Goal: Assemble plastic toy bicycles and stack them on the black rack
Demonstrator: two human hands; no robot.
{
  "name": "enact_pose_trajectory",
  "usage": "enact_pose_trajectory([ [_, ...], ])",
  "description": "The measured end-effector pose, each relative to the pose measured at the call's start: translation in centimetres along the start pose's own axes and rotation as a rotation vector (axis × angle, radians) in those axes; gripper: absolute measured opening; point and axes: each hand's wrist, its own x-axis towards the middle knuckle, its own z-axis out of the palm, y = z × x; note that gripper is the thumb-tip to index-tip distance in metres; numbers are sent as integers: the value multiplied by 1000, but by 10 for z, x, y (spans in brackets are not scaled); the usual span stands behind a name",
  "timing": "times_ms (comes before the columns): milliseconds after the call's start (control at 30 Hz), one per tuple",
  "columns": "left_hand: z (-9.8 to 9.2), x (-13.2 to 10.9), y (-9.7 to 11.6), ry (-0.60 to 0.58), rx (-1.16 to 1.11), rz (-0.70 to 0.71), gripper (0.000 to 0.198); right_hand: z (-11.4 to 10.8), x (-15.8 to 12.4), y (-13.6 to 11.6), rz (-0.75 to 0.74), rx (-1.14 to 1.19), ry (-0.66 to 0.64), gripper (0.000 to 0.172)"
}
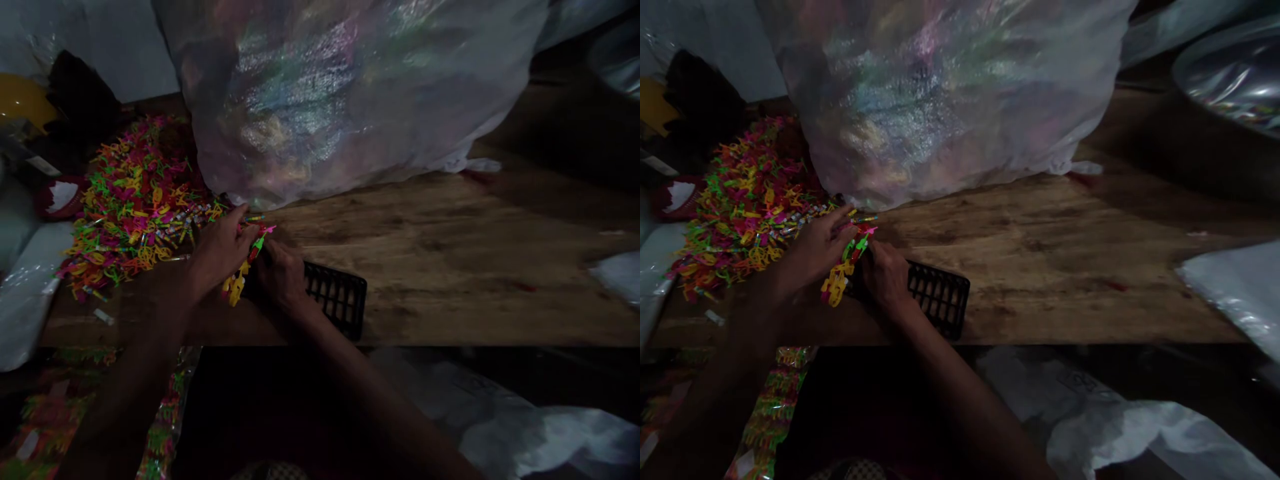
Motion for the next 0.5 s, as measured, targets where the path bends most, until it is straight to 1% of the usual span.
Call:
enact_pose_trajectory([
  [67, 4, 13, 2, -103, -12, -9, 37, 1, 0, 0, -14, -7, -1, 16],
  [100, 6, 16, 1, -128, -27, -18, 34, 1, 0, 0, -21, -22, -2, 16],
  [200, 8, 18, -4, -111, -113, -49, 31, 2, 0, 0, -37, -63, -25, 17],
  [333, 9, 16, -7, -115, -171, -87, 29, 1, -1, 0, -23, -98, -98, 17],
  [433, 13, 15, -3, -79, -109, -20, 28, 2, 1, -3, -13, -154, -122, 16],
  [500, 16, 13, 1, -65, -67, 16, 30, 3, 3, -5, 9, -192, -145, 18],
])
